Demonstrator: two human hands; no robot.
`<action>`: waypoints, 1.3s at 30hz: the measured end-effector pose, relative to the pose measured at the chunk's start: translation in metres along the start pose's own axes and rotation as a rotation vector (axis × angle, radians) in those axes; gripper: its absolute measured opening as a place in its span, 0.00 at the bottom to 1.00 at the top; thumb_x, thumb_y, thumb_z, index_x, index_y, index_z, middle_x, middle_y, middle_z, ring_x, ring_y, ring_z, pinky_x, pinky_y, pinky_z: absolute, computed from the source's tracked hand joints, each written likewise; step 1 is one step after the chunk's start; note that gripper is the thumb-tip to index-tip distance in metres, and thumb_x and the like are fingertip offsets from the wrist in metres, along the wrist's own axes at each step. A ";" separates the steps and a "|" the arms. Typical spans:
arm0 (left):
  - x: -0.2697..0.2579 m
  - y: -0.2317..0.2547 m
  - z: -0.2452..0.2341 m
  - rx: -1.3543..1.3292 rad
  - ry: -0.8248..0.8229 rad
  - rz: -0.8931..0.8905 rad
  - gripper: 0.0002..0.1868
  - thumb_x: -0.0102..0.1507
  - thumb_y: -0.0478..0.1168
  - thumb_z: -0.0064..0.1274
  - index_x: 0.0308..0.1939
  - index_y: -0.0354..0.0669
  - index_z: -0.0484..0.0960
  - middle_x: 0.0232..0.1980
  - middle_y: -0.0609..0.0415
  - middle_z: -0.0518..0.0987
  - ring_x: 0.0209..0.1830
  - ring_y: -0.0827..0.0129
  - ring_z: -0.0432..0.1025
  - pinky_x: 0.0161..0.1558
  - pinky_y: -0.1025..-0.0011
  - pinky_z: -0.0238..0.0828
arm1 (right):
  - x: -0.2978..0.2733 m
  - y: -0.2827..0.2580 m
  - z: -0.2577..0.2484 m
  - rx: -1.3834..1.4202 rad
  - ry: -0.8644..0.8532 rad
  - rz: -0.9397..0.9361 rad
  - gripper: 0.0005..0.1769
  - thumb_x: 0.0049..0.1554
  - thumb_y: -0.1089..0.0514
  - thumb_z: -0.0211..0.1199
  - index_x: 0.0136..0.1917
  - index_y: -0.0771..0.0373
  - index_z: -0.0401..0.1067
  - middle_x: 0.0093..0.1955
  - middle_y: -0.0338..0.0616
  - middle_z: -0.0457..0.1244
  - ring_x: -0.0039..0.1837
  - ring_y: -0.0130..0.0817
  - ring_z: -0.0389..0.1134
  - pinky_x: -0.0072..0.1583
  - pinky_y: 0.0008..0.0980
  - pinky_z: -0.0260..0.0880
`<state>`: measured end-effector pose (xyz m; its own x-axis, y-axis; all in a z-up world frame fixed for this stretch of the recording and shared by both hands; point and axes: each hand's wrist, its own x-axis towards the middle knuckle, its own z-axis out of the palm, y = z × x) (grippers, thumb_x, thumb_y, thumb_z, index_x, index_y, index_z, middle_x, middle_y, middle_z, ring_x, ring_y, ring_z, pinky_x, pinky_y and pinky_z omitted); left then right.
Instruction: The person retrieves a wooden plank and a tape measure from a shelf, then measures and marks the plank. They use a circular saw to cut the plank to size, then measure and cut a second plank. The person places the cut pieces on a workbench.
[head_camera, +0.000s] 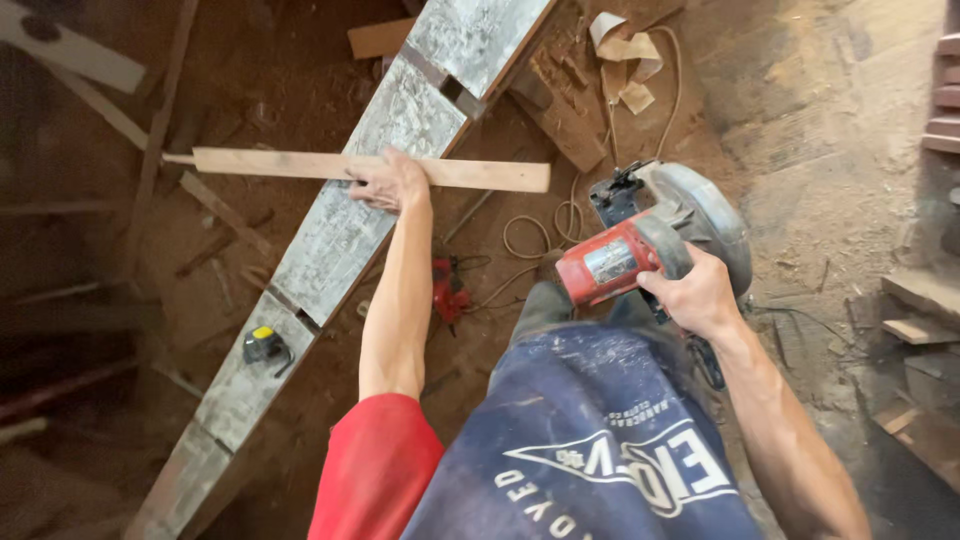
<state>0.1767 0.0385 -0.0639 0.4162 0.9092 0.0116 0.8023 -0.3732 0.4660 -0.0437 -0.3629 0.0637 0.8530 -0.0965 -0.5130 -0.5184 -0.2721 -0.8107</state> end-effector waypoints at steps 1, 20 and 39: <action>0.011 -0.006 0.003 0.002 0.071 0.039 0.45 0.62 0.59 0.49 0.77 0.36 0.57 0.71 0.34 0.60 0.65 0.41 0.63 0.66 0.50 0.60 | 0.002 -0.007 -0.003 -0.073 -0.018 -0.057 0.18 0.50 0.56 0.73 0.51 0.66 0.77 0.37 0.46 0.70 0.37 0.33 0.69 0.41 0.34 0.70; 0.035 0.007 -0.030 0.470 -0.049 0.149 0.37 0.69 0.65 0.29 0.73 0.47 0.66 0.77 0.54 0.58 0.65 0.54 0.64 0.57 0.58 0.71 | -0.027 -0.107 -0.004 -0.258 -0.332 -0.640 0.28 0.39 0.60 0.70 0.54 0.67 0.73 0.42 0.54 0.70 0.42 0.51 0.72 0.45 0.44 0.74; 0.048 0.026 -0.120 0.733 -0.735 0.542 0.78 0.49 0.85 0.50 0.78 0.26 0.37 0.81 0.28 0.38 0.81 0.41 0.37 0.76 0.50 0.39 | -0.006 -0.109 0.028 -0.307 -0.489 -0.559 0.26 0.35 0.58 0.68 0.49 0.65 0.71 0.41 0.53 0.69 0.42 0.55 0.72 0.42 0.52 0.72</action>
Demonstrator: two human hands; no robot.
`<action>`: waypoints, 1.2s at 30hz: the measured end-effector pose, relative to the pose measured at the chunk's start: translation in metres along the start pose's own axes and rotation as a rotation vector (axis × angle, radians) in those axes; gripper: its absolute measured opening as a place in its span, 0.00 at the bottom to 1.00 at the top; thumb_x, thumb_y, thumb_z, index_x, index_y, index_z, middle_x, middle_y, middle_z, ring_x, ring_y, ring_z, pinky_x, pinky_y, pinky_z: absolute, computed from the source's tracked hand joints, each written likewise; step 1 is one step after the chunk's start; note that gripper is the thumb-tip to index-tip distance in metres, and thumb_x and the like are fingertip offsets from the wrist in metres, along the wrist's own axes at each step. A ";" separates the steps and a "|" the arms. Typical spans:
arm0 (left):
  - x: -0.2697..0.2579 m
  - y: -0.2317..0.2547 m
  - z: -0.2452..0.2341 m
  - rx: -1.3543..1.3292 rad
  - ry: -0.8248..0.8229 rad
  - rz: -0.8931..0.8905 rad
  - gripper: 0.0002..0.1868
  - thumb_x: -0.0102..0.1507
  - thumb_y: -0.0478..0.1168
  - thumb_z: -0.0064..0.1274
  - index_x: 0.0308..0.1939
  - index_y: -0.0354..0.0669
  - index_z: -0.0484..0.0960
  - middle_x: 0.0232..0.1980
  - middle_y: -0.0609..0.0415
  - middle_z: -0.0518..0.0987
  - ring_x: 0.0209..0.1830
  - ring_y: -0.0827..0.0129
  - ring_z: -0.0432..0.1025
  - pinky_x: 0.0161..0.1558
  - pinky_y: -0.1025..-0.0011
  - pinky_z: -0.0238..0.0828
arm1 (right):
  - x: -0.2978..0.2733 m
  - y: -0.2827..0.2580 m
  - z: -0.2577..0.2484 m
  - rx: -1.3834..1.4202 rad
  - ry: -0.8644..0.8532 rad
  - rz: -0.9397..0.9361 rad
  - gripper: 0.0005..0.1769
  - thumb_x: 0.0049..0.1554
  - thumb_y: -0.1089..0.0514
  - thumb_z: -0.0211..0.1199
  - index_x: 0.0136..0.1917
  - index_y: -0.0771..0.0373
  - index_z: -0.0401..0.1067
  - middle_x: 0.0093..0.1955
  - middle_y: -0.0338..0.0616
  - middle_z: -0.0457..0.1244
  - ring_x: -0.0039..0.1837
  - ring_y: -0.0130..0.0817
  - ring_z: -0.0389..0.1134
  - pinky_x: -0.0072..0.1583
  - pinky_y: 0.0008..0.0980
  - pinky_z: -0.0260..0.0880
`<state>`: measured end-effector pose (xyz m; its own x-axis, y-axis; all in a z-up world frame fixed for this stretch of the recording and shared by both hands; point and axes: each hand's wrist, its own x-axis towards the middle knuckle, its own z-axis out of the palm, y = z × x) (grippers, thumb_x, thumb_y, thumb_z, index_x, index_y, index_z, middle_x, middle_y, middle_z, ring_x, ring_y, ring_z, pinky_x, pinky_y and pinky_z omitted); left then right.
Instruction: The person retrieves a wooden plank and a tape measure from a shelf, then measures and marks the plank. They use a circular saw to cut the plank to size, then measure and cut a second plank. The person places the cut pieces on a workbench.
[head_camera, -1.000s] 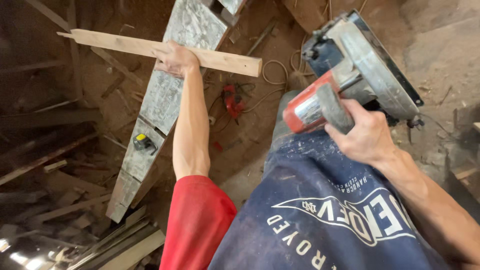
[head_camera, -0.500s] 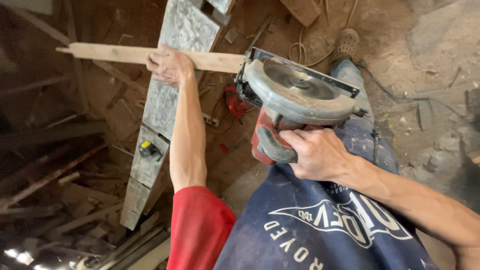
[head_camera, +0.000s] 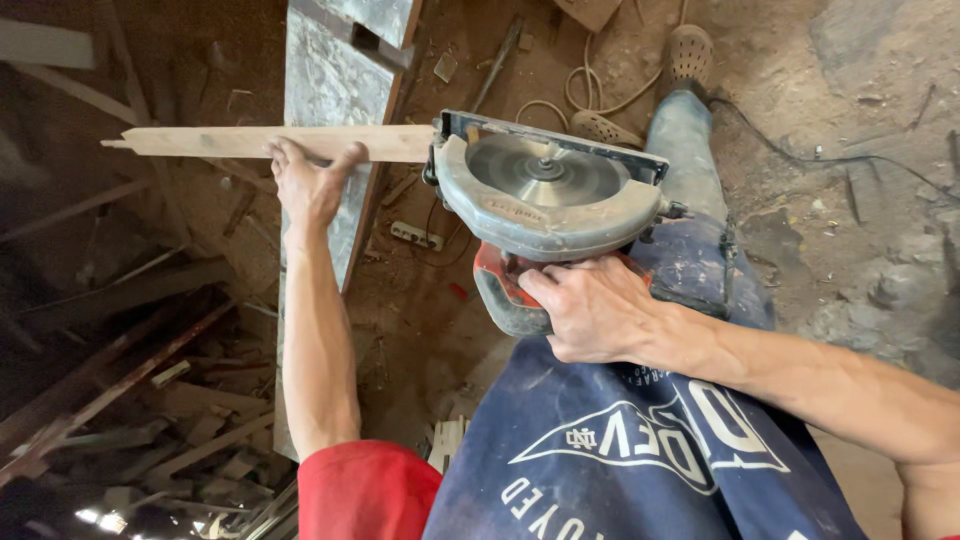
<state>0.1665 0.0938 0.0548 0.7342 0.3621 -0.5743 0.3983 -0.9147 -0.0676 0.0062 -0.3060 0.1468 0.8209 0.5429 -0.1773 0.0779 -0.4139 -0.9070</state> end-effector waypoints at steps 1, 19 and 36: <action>-0.004 0.002 -0.005 0.010 0.011 0.005 0.79 0.48 0.86 0.51 0.78 0.25 0.38 0.81 0.28 0.38 0.82 0.40 0.38 0.77 0.51 0.40 | 0.001 0.000 0.000 0.002 0.012 -0.014 0.26 0.35 0.58 0.68 0.49 0.65 0.71 0.41 0.53 0.69 0.43 0.55 0.72 0.42 0.52 0.72; -0.004 0.012 -0.007 0.035 0.000 -0.022 0.82 0.45 0.85 0.57 0.78 0.24 0.36 0.81 0.27 0.40 0.82 0.39 0.39 0.77 0.53 0.40 | 0.009 0.003 -0.010 0.019 -0.120 0.016 0.24 0.36 0.59 0.68 0.48 0.64 0.72 0.38 0.52 0.68 0.42 0.57 0.71 0.43 0.52 0.70; 0.002 0.003 0.001 0.023 0.047 0.001 0.83 0.44 0.85 0.58 0.78 0.23 0.39 0.80 0.24 0.43 0.82 0.35 0.41 0.78 0.55 0.44 | 0.015 0.003 -0.019 0.013 -0.160 0.012 0.20 0.36 0.58 0.68 0.43 0.63 0.70 0.37 0.51 0.68 0.40 0.56 0.70 0.41 0.52 0.70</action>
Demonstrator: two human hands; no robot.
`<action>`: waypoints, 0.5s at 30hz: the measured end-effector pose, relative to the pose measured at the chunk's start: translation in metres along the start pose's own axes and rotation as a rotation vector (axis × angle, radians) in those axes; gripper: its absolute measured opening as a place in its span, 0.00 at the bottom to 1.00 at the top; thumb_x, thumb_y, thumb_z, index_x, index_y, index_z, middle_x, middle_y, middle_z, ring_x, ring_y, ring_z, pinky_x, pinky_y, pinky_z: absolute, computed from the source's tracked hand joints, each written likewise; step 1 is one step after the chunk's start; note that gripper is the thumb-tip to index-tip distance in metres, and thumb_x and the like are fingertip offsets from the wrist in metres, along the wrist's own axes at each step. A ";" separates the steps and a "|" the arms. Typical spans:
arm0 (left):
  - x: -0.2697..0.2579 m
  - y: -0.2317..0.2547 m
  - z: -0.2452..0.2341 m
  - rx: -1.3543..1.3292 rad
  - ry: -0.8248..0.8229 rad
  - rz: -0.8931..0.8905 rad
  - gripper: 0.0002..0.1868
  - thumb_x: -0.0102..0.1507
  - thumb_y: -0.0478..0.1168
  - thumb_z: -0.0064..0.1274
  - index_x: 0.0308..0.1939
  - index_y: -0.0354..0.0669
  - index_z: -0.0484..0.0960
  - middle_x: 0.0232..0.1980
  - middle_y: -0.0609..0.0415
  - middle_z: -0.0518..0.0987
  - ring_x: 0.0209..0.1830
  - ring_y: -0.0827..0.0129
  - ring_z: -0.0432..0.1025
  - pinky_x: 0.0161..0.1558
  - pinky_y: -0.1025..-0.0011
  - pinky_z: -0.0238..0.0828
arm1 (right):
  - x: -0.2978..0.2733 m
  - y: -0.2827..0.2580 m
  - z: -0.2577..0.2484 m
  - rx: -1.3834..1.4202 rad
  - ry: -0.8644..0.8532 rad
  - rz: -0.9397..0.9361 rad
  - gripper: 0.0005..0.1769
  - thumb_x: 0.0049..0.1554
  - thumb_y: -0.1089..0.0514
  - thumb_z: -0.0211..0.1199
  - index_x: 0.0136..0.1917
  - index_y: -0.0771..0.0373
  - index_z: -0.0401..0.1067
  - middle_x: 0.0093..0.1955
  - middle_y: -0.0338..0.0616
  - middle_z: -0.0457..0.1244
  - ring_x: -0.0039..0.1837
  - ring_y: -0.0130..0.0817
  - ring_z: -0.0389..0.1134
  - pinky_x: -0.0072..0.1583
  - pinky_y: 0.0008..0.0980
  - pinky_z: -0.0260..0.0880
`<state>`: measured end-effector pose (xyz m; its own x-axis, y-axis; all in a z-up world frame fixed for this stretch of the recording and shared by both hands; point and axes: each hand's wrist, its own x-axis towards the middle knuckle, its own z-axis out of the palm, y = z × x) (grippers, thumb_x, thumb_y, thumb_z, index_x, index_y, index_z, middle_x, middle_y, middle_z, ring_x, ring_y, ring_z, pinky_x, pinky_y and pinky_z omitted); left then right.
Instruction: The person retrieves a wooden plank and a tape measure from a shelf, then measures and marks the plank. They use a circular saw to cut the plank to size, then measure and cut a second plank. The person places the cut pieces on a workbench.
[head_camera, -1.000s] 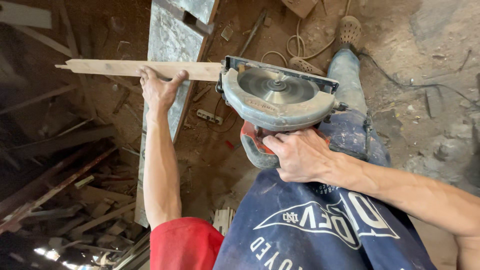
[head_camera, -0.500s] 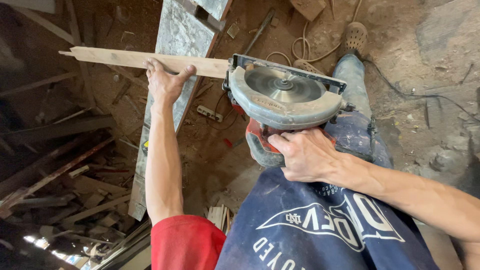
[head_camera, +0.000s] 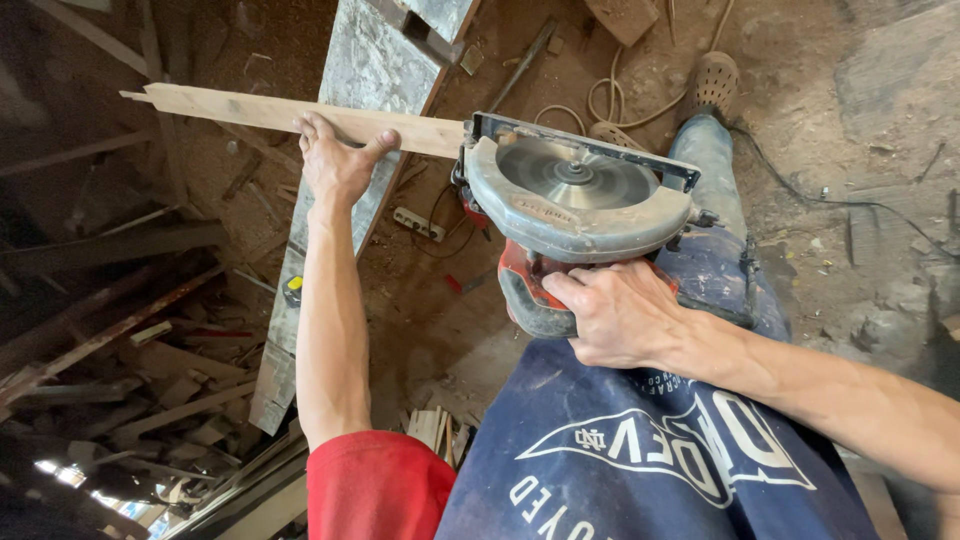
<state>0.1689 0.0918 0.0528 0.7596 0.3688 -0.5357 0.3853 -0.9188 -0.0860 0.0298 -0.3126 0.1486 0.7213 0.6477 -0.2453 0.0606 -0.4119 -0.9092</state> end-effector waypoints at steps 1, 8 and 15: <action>0.000 0.000 0.000 0.000 -0.001 0.002 0.83 0.44 0.85 0.58 0.78 0.23 0.39 0.80 0.24 0.42 0.82 0.35 0.41 0.78 0.55 0.43 | 0.000 0.000 0.000 0.002 0.014 -0.011 0.20 0.36 0.58 0.68 0.44 0.64 0.71 0.36 0.51 0.68 0.40 0.56 0.71 0.42 0.52 0.70; 0.000 -0.001 0.002 -0.002 0.007 0.023 0.83 0.45 0.86 0.57 0.78 0.23 0.39 0.81 0.23 0.41 0.82 0.35 0.41 0.79 0.54 0.44 | 0.002 -0.001 -0.002 0.015 0.008 -0.015 0.20 0.37 0.59 0.68 0.45 0.63 0.72 0.37 0.51 0.68 0.41 0.56 0.71 0.43 0.51 0.70; -0.002 0.002 0.000 0.015 -0.014 -0.001 0.83 0.45 0.86 0.56 0.78 0.23 0.39 0.80 0.23 0.41 0.82 0.35 0.41 0.78 0.54 0.44 | 0.005 0.001 -0.003 0.001 -0.059 0.025 0.18 0.38 0.59 0.68 0.43 0.62 0.70 0.36 0.49 0.68 0.39 0.54 0.70 0.40 0.52 0.69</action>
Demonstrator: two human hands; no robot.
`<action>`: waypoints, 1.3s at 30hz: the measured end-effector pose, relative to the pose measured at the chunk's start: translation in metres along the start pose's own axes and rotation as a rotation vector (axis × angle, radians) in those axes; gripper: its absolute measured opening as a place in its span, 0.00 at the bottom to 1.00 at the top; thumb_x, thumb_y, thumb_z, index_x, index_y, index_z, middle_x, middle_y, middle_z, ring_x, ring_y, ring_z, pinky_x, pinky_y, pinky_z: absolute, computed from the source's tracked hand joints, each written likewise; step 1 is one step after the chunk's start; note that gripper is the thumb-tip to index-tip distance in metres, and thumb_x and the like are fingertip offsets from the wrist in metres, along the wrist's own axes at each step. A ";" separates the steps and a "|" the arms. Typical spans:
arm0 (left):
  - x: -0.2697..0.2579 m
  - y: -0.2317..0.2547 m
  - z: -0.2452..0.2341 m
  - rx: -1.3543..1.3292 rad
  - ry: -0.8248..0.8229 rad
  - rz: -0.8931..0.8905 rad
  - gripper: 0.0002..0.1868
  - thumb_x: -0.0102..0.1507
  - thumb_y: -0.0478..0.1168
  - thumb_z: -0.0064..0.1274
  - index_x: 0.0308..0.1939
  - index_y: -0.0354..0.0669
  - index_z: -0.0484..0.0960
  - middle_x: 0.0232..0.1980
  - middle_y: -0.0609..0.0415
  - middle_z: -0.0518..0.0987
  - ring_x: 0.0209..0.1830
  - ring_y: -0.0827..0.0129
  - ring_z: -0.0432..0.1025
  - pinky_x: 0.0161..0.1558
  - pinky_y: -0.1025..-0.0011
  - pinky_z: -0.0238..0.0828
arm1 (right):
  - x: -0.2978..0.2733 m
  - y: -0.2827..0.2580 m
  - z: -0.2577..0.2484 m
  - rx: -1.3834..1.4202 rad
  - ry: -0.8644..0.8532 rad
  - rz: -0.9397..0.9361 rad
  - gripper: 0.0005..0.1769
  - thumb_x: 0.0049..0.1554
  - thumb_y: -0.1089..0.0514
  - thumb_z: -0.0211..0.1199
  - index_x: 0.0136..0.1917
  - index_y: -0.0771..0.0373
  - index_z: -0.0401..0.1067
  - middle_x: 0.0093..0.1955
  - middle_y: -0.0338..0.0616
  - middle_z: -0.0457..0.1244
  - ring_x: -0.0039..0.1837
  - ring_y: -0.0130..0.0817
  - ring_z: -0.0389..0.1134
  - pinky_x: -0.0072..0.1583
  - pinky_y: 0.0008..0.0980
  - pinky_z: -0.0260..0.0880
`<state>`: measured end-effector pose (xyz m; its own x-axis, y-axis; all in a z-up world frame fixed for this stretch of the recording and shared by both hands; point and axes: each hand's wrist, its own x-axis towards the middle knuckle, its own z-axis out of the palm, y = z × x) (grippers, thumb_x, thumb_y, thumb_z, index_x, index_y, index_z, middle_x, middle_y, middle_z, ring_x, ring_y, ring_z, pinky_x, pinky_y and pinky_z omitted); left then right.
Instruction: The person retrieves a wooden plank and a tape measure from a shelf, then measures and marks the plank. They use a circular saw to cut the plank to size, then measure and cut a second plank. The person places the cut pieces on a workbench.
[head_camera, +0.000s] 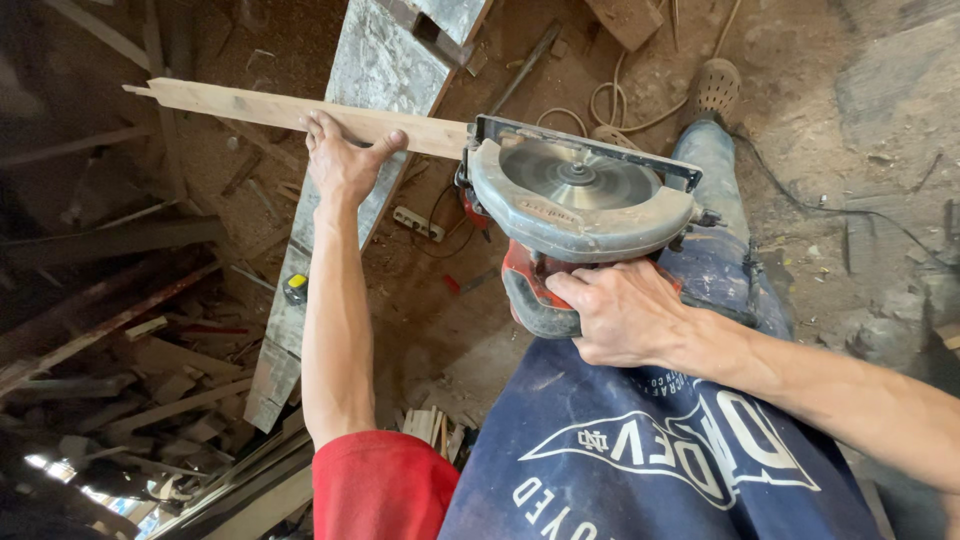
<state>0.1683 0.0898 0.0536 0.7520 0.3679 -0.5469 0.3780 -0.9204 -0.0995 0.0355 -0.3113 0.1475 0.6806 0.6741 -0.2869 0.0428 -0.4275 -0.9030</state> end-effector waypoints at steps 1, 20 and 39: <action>-0.001 0.001 0.000 -0.004 0.003 0.001 0.83 0.44 0.86 0.57 0.78 0.23 0.40 0.81 0.24 0.42 0.82 0.36 0.41 0.78 0.54 0.44 | 0.000 0.000 0.000 -0.012 -0.011 0.003 0.18 0.37 0.59 0.68 0.43 0.62 0.70 0.36 0.48 0.68 0.39 0.54 0.70 0.40 0.52 0.69; 0.002 0.000 0.005 -0.005 0.027 0.006 0.82 0.44 0.84 0.60 0.77 0.23 0.42 0.80 0.25 0.43 0.82 0.38 0.42 0.77 0.52 0.45 | 0.016 0.002 0.001 0.005 -0.047 -0.022 0.21 0.36 0.58 0.69 0.45 0.62 0.71 0.36 0.49 0.68 0.39 0.53 0.71 0.40 0.51 0.70; -0.001 -0.002 0.006 -0.019 0.054 0.035 0.83 0.41 0.87 0.57 0.77 0.23 0.47 0.80 0.25 0.45 0.82 0.38 0.42 0.77 0.54 0.48 | 0.040 -0.002 0.003 0.009 -0.129 -0.008 0.24 0.36 0.58 0.71 0.47 0.63 0.71 0.37 0.50 0.69 0.40 0.54 0.72 0.40 0.51 0.71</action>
<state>0.1639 0.0901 0.0494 0.7926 0.3428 -0.5043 0.3612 -0.9302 -0.0648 0.0603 -0.2817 0.1366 0.5807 0.7494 -0.3182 0.0408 -0.4171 -0.9079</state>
